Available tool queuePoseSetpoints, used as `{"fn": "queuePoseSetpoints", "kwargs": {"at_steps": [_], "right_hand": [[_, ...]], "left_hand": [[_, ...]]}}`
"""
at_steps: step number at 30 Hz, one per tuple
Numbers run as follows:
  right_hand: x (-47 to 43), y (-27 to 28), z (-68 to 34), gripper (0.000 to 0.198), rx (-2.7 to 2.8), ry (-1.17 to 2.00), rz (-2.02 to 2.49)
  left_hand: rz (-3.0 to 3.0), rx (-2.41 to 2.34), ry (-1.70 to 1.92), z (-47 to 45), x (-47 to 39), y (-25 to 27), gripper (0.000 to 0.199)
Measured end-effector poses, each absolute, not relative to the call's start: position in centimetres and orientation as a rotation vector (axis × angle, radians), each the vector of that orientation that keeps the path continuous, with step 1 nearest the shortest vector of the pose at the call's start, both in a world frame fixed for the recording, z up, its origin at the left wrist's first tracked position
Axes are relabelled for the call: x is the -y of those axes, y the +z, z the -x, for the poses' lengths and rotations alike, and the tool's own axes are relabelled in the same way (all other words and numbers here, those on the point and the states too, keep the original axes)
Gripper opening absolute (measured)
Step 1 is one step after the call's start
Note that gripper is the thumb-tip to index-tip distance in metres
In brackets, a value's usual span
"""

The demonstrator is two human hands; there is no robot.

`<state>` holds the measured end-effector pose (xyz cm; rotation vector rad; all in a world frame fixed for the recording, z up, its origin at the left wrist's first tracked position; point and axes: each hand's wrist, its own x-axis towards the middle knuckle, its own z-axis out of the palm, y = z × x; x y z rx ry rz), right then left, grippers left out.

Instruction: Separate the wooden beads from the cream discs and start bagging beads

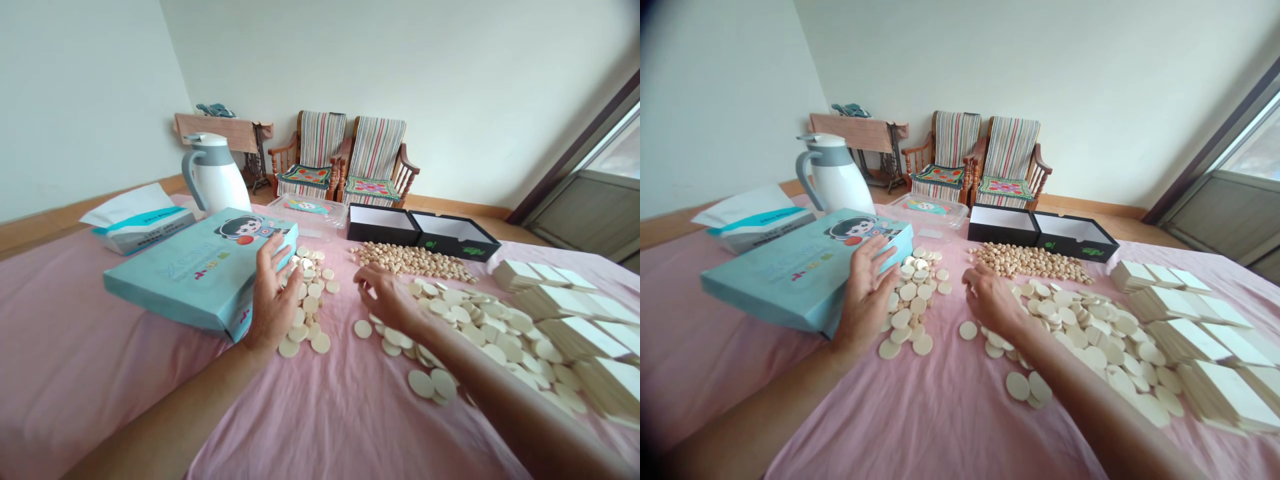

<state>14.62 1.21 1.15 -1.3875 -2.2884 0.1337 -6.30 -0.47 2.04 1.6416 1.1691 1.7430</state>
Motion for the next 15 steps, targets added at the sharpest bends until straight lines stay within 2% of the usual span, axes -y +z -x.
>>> {"fn": "queuePoseSetpoints", "kwargs": {"at_steps": [4,8,12,15], "right_hand": [[-6.2,1.7,-19.2,0.018,2.125,-0.150,1.748],[-8.7,1.5,-21.4,0.022,2.033,-0.222,1.969],[-8.4,1.4,-19.3,0.022,2.097,-0.219,1.854],[-8.0,1.5,-15.5,0.023,2.280,-0.076,1.599]], "left_hand": [[-1.609,-1.267,1.584,6.5,-0.6,0.5,0.043],[-1.680,-1.378,1.469,6.8,-1.2,-0.1,0.037],[-1.943,-1.499,1.224,7.0,-1.5,-0.1,0.040],[-2.271,-1.542,0.984,7.1,-1.4,-0.5,0.049]]}}
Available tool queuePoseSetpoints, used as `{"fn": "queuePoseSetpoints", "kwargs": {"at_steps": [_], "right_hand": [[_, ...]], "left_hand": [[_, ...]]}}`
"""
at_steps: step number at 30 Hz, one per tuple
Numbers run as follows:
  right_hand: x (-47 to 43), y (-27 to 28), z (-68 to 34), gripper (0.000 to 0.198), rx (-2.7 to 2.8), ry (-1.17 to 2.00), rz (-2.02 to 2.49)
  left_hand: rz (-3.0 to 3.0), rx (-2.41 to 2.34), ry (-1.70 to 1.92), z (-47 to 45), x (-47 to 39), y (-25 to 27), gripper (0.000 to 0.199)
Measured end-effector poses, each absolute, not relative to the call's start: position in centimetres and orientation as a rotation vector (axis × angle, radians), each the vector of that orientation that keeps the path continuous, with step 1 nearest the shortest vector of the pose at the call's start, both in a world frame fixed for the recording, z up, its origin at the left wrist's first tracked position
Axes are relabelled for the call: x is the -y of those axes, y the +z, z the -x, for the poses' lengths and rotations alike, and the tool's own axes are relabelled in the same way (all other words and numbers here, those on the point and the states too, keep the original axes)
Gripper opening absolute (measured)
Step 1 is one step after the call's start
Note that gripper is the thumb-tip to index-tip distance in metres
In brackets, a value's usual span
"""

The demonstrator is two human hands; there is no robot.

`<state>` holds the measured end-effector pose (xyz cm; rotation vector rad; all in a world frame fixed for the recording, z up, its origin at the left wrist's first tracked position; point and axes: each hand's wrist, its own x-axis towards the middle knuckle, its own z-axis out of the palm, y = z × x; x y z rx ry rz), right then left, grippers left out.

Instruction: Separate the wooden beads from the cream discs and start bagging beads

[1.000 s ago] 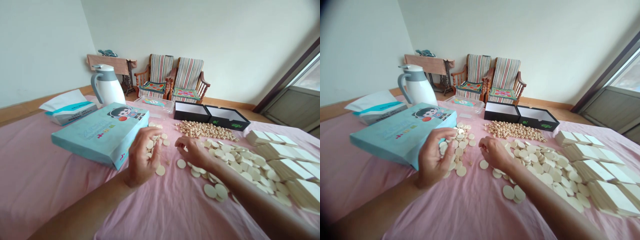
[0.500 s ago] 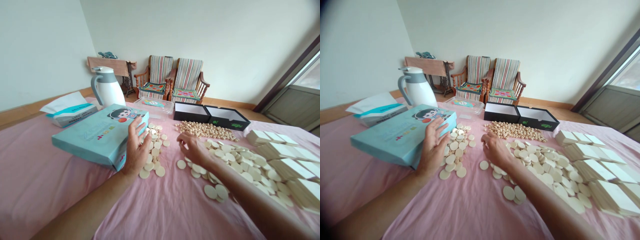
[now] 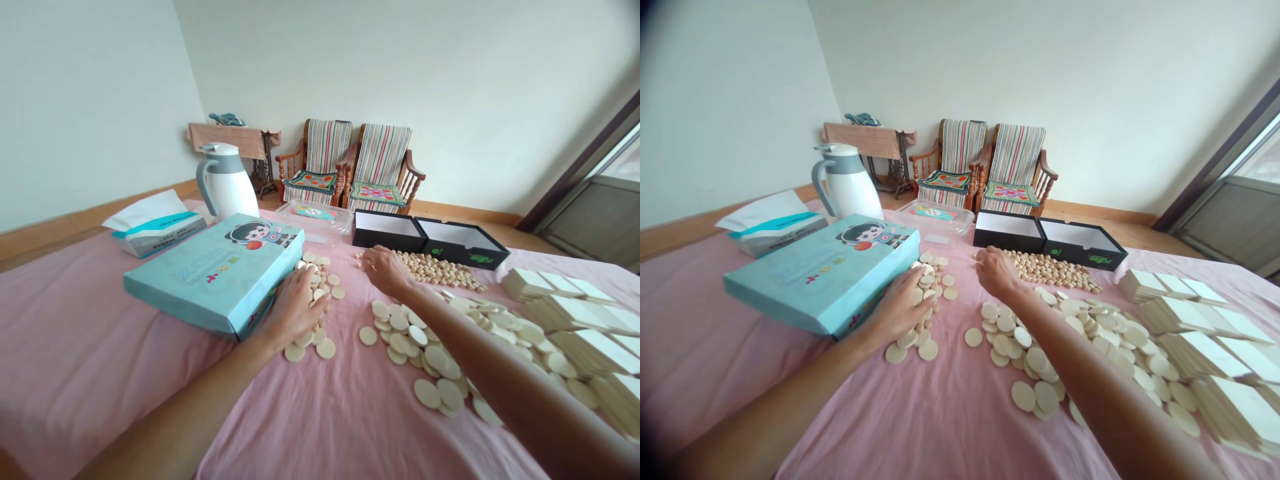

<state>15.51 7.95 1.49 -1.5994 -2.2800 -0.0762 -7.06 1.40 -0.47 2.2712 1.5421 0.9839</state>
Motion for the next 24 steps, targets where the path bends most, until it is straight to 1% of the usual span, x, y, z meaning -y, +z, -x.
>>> {"fn": "queuePoseSetpoints", "kwargs": {"at_steps": [2,3,5,13,17,20,24], "right_hand": [[-8.3,1.5,-12.7,0.025,2.381,0.117,1.462],[-8.7,1.4,-11.3,0.027,2.399,0.159,1.442],[-9.8,1.3,-8.8,0.031,2.408,0.207,1.431],[-12.6,0.3,-3.6,0.026,2.399,0.369,1.451],[-11.9,0.5,-4.6,0.024,2.435,0.442,1.388],[-10.4,1.4,-7.3,0.023,2.444,0.458,1.352],[-6.1,2.3,-11.5,0.019,2.410,0.317,1.349]], "left_hand": [[-2.413,-1.578,0.856,7.1,-1.1,-0.7,0.058],[-2.447,-1.602,0.805,7.0,-0.9,-0.8,0.060],[-2.469,-1.647,0.733,7.0,-0.5,-0.8,0.062],[-2.402,-1.806,0.670,6.7,-0.4,-1.2,0.073],[-2.415,-1.788,0.741,6.7,-0.7,-1.3,0.072],[-2.442,-1.765,0.718,6.8,-0.8,-1.2,0.074],[-2.467,-1.776,0.699,6.9,-0.9,-1.2,0.074]]}}
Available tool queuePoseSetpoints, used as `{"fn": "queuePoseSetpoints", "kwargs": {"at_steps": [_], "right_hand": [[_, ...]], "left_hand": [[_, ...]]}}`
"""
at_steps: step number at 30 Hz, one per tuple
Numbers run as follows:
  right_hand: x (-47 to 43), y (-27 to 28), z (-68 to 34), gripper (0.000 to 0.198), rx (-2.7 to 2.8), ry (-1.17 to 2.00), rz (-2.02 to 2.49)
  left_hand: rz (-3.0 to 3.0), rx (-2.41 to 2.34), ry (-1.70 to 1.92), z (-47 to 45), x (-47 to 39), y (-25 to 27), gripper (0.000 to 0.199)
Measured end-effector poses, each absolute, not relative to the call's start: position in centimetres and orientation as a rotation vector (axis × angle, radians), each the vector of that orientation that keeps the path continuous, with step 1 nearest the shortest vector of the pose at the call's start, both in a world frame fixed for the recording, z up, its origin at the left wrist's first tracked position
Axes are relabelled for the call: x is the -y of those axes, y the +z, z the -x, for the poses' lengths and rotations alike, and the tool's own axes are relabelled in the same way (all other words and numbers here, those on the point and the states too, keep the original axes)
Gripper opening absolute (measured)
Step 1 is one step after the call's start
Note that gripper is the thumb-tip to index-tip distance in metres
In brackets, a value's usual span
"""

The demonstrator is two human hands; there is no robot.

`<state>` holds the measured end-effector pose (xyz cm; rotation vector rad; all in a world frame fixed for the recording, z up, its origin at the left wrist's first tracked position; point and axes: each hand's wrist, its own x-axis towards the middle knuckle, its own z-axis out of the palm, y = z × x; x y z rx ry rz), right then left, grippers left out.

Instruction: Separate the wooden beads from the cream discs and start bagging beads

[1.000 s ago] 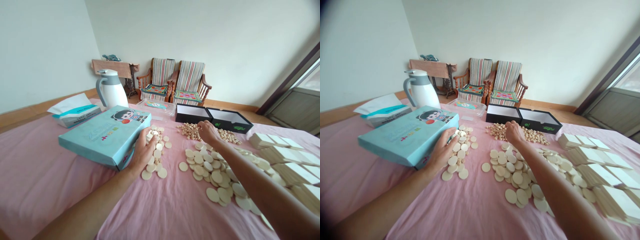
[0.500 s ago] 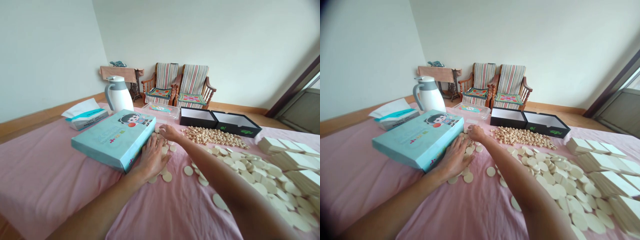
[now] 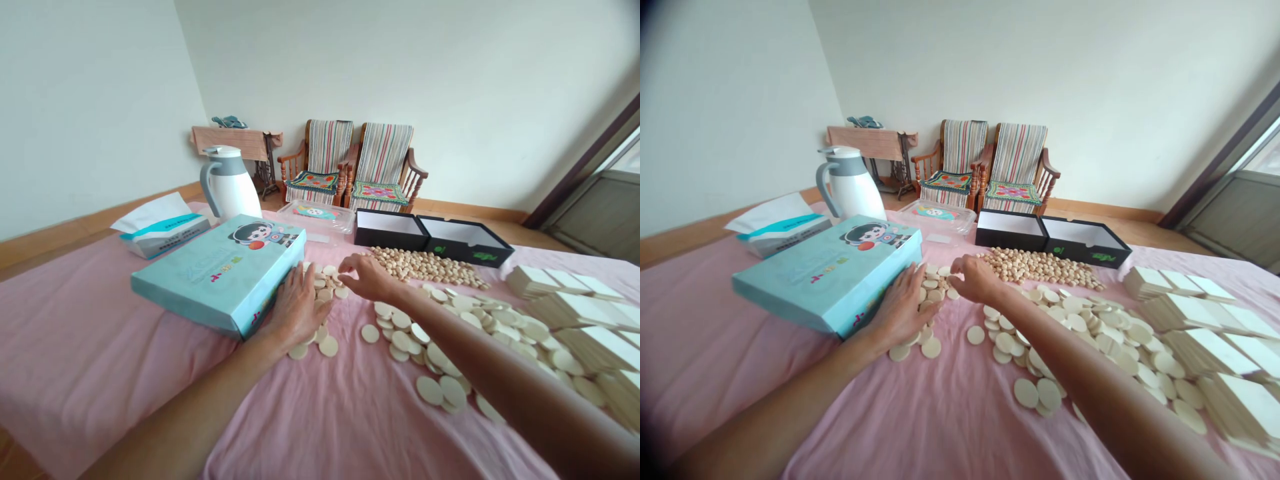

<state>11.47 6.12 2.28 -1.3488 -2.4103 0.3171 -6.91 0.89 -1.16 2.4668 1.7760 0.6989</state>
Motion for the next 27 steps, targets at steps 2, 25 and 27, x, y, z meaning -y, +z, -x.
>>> {"fn": "queuePoseSetpoints", "kwargs": {"at_steps": [2,25,27], "right_hand": [[-3.2,2.2,-13.0,0.021,2.494,0.233,1.298],[5.6,-0.2,-22.8,0.008,2.292,-0.145,1.587],[5.5,-0.4,-22.9,0.009,2.293,-0.151,1.580]], "left_hand": [[-2.479,-1.783,0.715,6.9,-1.1,-1.4,0.074],[-2.533,-2.014,0.276,3.6,-4.3,-0.1,0.060],[-2.562,-1.958,0.316,3.0,-3.8,-0.3,0.056]]}}
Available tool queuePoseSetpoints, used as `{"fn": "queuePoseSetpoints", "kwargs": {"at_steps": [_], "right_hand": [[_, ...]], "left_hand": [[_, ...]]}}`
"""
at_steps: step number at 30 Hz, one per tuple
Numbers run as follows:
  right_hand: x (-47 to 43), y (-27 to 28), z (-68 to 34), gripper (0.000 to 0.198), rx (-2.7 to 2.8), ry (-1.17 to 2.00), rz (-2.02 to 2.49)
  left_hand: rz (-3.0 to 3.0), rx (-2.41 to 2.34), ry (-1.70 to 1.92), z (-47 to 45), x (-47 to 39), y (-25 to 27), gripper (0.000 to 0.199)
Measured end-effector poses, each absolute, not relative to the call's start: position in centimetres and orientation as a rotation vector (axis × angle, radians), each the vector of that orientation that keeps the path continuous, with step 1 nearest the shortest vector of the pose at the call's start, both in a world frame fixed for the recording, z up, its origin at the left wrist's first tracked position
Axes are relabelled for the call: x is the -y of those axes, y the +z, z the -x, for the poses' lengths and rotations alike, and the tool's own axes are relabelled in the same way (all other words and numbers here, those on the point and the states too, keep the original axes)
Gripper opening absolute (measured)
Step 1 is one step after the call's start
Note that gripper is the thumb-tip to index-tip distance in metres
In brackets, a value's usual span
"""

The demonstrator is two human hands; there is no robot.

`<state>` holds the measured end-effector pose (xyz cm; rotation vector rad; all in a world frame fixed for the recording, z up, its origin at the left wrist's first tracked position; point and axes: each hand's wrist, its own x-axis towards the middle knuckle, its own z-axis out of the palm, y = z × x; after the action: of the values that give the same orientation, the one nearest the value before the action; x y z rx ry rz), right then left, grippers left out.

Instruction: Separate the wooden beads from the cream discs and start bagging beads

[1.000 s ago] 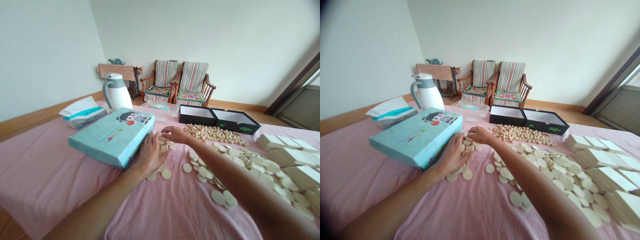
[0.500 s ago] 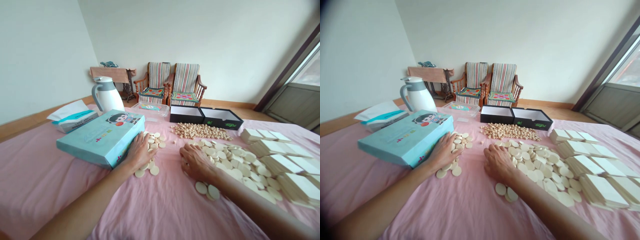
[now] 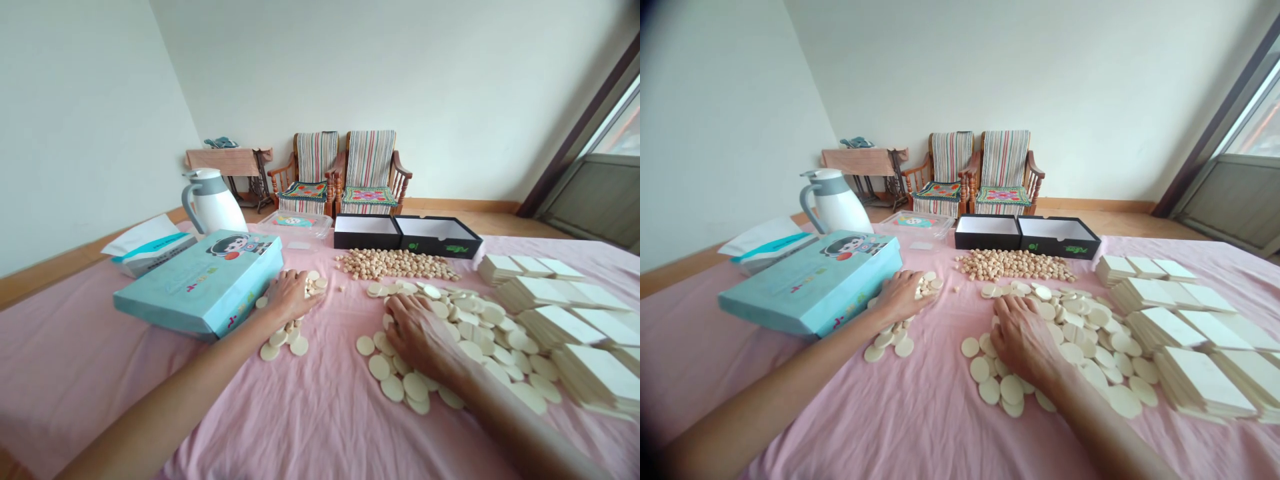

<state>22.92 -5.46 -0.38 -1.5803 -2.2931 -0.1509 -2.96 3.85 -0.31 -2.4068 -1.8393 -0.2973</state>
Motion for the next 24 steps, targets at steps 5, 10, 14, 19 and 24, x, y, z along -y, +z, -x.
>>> {"fn": "queuePoseSetpoints", "kwargs": {"at_steps": [5,10,14,19,24], "right_hand": [[5.4,-0.5,-23.0,0.008,2.296,-0.159,1.561],[5.5,-0.3,-23.0,0.007,2.301,-0.157,1.571],[5.6,-0.1,-23.0,0.006,2.289,-0.168,1.584],[5.7,0.0,-23.0,0.007,2.288,-0.145,1.591],[5.7,-0.1,-22.9,0.006,2.294,-0.143,1.593]], "left_hand": [[2.644,1.653,-0.419,1.4,-1.6,-0.2,0.054],[2.705,1.487,-0.603,0.2,-3.2,0.5,0.051],[2.638,1.632,-0.573,-0.8,-6.6,-0.1,0.045],[2.839,1.535,-0.504,-1.4,-6.5,-0.7,0.035],[2.807,1.478,-0.635,0.7,-6.7,0.4,0.040]]}}
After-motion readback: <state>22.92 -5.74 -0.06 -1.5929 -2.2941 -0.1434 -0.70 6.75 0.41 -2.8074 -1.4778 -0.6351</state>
